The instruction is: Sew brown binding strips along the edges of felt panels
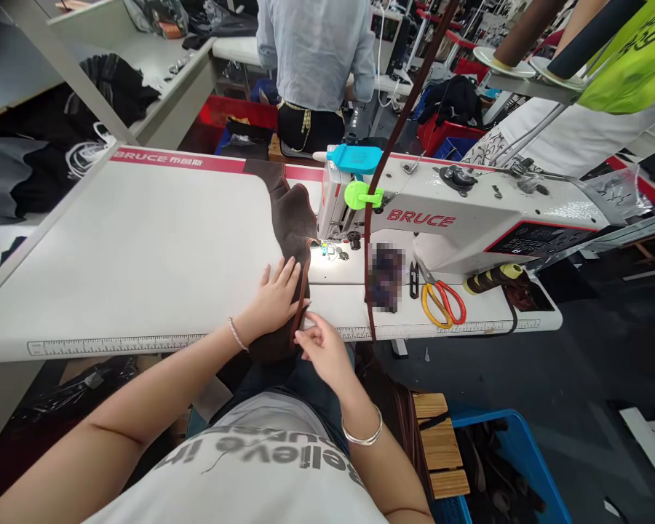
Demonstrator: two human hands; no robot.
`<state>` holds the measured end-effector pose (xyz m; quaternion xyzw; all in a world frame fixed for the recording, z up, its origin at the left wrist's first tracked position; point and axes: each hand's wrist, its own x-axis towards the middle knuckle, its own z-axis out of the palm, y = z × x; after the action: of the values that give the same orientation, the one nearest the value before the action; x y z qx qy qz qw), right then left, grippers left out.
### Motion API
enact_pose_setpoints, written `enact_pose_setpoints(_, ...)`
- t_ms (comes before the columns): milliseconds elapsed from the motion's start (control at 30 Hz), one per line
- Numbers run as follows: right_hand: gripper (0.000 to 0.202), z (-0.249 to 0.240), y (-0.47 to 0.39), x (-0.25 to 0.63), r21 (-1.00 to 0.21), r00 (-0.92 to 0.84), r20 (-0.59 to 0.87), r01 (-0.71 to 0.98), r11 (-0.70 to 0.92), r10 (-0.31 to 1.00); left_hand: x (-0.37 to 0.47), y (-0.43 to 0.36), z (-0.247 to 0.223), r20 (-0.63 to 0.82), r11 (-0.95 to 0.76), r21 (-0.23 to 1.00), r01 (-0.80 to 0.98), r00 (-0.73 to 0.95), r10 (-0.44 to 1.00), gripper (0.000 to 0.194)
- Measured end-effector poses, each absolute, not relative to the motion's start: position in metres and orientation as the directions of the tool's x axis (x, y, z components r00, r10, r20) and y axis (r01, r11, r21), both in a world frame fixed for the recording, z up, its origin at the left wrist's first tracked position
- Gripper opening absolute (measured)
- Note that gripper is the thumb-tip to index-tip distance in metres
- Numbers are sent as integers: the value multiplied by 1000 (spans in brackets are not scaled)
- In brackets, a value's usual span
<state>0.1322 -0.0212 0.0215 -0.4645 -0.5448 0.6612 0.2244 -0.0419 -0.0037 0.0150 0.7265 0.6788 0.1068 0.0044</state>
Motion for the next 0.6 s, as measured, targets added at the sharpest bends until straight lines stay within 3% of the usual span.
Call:
enact_pose_setpoints(100, 50, 29, -1, 147, -923, -379, -342, 307, -232, 860, -23, -3, 18, 182, -54, 191, 980, 19, 983, 61)
enact_pose_setpoints(200, 37, 35, 20, 151, -896, -300, -265, 428, -120, 916, -27, 3, 23, 215, -150, 269, 951, 92, 972, 43)
enact_pose_setpoints(300, 28, 40, 39, 139, -873, -254, -190, 486, -45, 948, -42, 14, 25, 255, -223, 416, 882, 123, 959, 33)
enact_pose_setpoints(367, 27, 43, 51, 124, -891, -247, -227, 443, -98, 942, -49, 20, 25, 286, -191, 576, 795, 23, 958, 28)
enact_pose_setpoints(433, 25, 46, 62, 110, -904, -252, -328, 364, -225, 910, -53, 24, 25, 244, -89, 777, 623, -168, 955, 37)
enact_pose_setpoints(500, 17, 49, 70, 99, -888, -252, -423, 308, -342, 870, -54, 27, 26, 82, 27, 947, 320, -322, 943, 51)
enact_pose_setpoints(600, 9, 51, 78, 93, -873, -272, -472, 277, -401, 839, -56, 29, 31, -173, 132, 981, -141, -335, 926, 56)
